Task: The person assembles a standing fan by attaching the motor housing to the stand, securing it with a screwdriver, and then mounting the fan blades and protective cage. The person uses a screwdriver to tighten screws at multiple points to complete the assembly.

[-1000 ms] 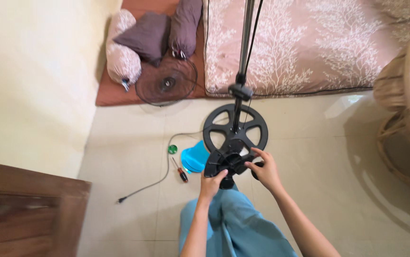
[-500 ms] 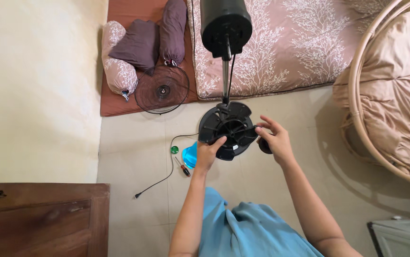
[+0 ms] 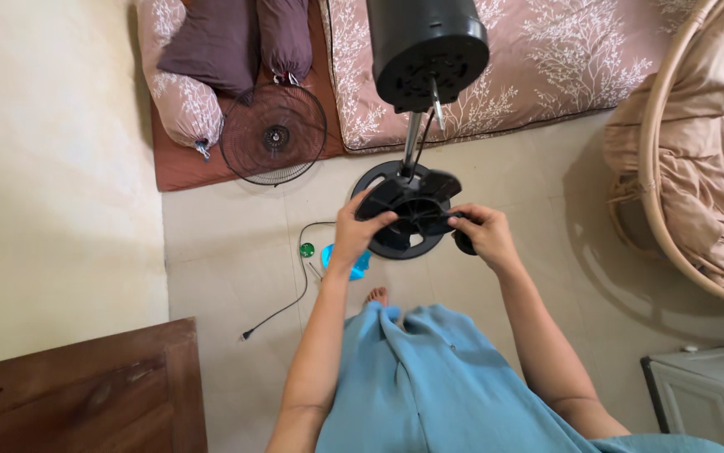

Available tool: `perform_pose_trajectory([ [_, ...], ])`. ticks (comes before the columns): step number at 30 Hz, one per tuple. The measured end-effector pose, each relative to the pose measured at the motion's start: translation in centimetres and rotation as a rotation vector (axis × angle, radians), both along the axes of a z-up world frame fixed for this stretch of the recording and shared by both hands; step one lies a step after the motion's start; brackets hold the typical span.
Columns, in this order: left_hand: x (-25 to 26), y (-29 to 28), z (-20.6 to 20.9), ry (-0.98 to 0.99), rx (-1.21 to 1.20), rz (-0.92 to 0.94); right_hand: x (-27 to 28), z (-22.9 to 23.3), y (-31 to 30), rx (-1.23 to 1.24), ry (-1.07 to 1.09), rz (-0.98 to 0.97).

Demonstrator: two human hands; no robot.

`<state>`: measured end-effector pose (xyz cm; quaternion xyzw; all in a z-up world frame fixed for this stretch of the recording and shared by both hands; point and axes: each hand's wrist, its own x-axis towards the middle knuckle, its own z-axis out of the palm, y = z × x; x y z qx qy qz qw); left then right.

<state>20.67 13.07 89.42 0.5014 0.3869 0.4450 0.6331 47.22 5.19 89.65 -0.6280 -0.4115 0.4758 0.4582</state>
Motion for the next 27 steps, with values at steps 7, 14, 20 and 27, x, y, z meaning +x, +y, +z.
perform_pose_trajectory([
  [7, -9.1, 0.5, -14.2, -0.065, -0.426, 0.664, -3.1, -13.4, 4.3, -0.338, 0.074, 0.128],
  [14, -14.8, -11.1, -27.0, -0.091, -0.742, 1.16, -8.2, -29.9, 6.1, -0.807, 0.133, 0.089],
  [20, -14.6, -15.3, -33.1, -0.143, -0.878, 1.21, -14.0, -40.6, 8.7, -0.823, -0.162, 0.165],
  [27, -17.0, -14.4, -44.4, -0.129, -1.097, 1.092, -20.4, -58.6, 12.4, -0.937, -0.338, 0.229],
])
